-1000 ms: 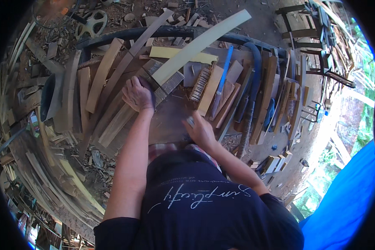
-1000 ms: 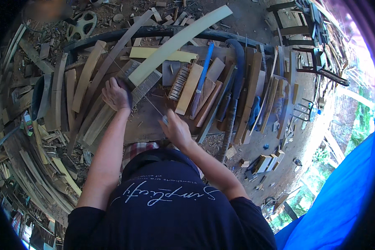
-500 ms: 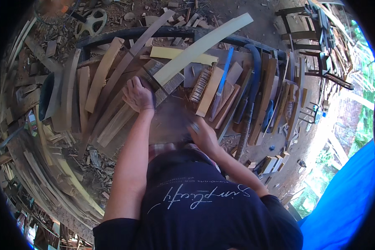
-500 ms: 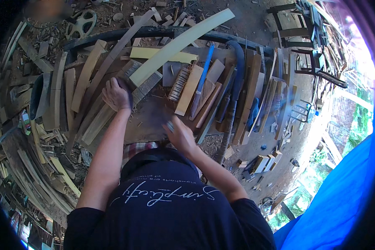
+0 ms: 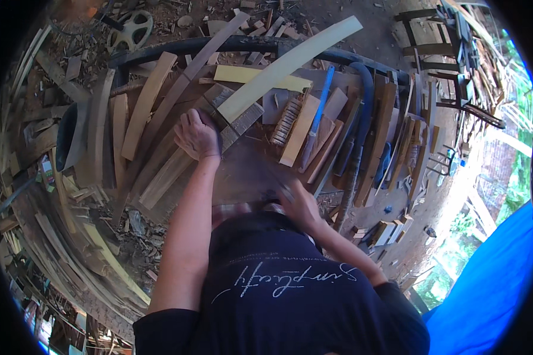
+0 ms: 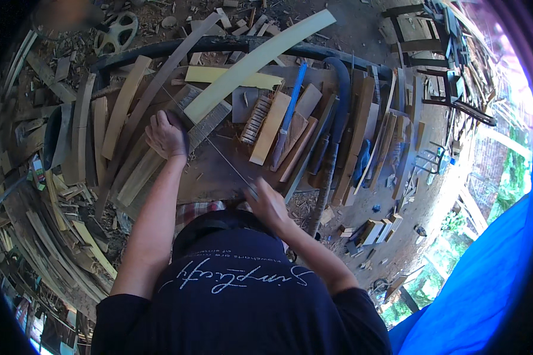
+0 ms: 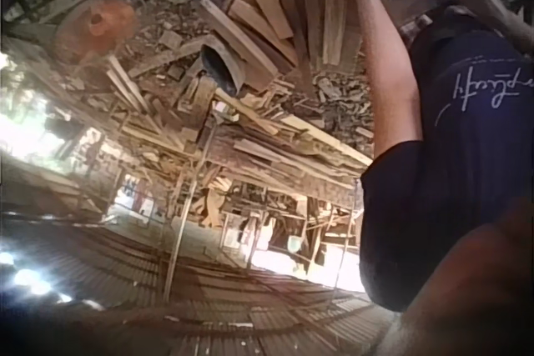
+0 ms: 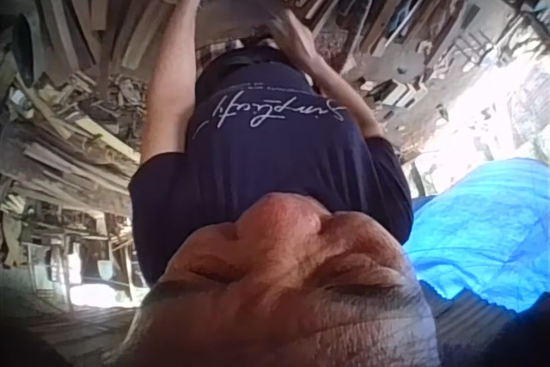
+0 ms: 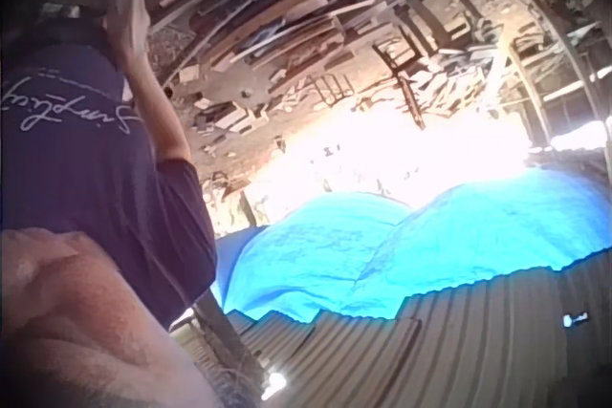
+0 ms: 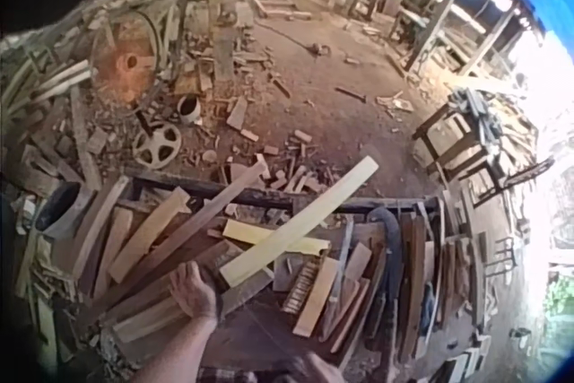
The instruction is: Cutting pieces of wood using a hand saw at a workbench in a woodworking workshop.
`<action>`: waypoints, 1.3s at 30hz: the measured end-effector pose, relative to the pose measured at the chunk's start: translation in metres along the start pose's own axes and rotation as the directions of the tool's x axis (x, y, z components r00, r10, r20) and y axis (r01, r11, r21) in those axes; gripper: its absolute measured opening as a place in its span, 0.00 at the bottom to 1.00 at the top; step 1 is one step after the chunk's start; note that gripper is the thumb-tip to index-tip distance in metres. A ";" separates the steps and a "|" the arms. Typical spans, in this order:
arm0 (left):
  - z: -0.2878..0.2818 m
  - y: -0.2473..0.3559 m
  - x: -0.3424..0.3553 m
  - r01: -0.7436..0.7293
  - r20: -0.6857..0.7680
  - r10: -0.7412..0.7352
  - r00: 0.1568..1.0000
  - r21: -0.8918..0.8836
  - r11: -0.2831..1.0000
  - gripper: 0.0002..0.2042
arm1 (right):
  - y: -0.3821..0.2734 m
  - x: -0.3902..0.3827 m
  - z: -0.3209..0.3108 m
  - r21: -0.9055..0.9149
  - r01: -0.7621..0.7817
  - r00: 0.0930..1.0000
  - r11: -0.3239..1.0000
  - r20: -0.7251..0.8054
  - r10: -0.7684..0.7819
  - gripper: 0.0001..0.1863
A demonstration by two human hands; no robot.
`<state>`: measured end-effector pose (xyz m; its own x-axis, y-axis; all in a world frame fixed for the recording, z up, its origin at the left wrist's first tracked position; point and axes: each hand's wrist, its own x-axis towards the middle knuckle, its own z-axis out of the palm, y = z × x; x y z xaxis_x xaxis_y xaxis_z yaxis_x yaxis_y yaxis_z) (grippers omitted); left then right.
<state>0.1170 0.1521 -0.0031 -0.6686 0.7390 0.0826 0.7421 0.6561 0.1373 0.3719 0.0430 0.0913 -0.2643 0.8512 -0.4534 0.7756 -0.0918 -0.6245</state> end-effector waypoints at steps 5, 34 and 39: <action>-0.004 0.006 0.002 -0.075 -0.047 0.077 0.996 0.049 0.996 0.09 | -0.001 0.021 0.002 -0.012 0.093 0.994 0.996 -0.048 -0.093 0.14; -0.003 0.007 0.003 -0.052 -0.033 0.053 0.998 0.027 0.998 0.08 | -0.014 0.064 0.010 -0.014 0.153 0.985 0.988 -0.079 -0.154 0.16; 0.007 -0.005 0.002 0.023 0.021 -0.024 0.999 0.023 0.999 0.11 | -0.042 0.093 0.022 0.008 0.182 0.979 0.983 -0.100 -0.180 0.16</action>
<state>0.1123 0.1511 -0.0106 -0.6847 0.7265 0.0583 0.7274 0.6762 0.1166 0.3024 0.1143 0.0611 -0.3410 0.9011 -0.2677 0.7100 0.0603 -0.7016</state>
